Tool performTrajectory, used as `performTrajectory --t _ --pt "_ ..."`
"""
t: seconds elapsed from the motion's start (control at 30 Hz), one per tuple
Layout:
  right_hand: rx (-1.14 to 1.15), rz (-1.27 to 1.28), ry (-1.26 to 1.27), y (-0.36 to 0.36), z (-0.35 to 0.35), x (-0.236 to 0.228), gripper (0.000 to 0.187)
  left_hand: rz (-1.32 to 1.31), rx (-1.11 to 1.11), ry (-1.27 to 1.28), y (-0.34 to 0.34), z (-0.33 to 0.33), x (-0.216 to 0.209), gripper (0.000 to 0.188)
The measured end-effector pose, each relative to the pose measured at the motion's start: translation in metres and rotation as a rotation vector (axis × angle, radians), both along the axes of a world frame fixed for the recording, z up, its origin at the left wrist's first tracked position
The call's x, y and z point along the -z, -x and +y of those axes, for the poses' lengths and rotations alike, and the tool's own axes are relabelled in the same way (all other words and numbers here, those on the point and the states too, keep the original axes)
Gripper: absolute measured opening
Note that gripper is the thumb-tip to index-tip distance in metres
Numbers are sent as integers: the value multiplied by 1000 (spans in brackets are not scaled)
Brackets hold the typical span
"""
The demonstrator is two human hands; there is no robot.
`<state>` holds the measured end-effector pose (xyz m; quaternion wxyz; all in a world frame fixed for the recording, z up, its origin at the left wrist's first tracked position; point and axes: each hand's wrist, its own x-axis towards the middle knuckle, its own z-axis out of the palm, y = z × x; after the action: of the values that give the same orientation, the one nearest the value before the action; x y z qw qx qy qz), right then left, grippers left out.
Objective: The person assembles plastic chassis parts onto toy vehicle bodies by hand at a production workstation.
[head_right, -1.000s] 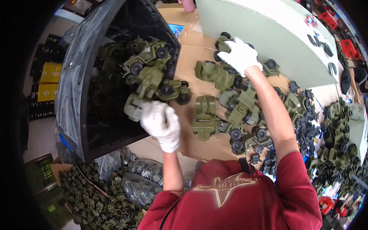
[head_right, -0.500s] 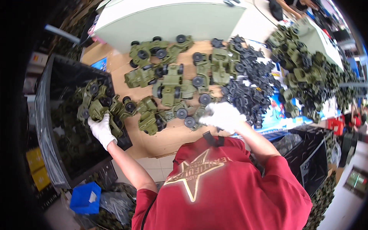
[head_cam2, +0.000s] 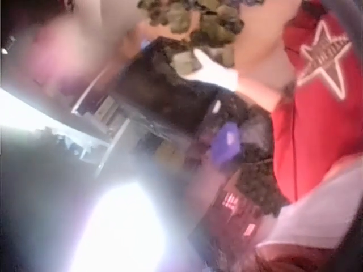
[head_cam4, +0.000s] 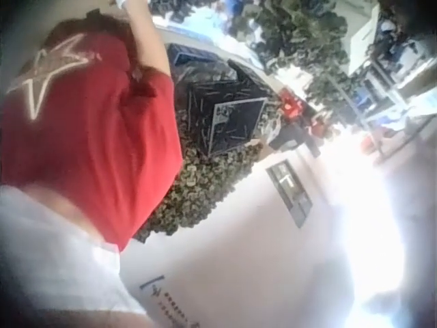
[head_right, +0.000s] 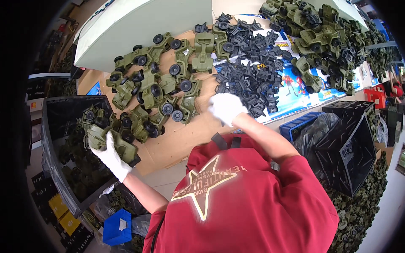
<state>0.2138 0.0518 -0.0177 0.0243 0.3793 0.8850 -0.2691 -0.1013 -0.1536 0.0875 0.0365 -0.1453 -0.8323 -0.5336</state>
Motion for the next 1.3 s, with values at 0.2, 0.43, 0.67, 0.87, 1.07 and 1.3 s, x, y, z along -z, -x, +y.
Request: performTrajectory --t 0.2,0.43,0.67,0.87,1.07,1.3 --pt "156 -68 -7 -9 0 -2 38 -614 485 -134 -98 15 23 91" --pt "-36 -52 -56 2 27 43 21 -910 780 -234 -143 38 50 78" --pt "-453 402 -216 -25 54 41 28 -906 761 -231 -140 35 42 76" --pt "-796 31 -272 -14 57 42 49 -903 749 -212 -144 32 43 75" --pt "-318 525 374 -16 64 -51 58 -1035 991 -204 -165 59 20 81" --pt "-63 714 1202 -38 65 -50 61 -1019 1023 -158 -190 83 16 89"
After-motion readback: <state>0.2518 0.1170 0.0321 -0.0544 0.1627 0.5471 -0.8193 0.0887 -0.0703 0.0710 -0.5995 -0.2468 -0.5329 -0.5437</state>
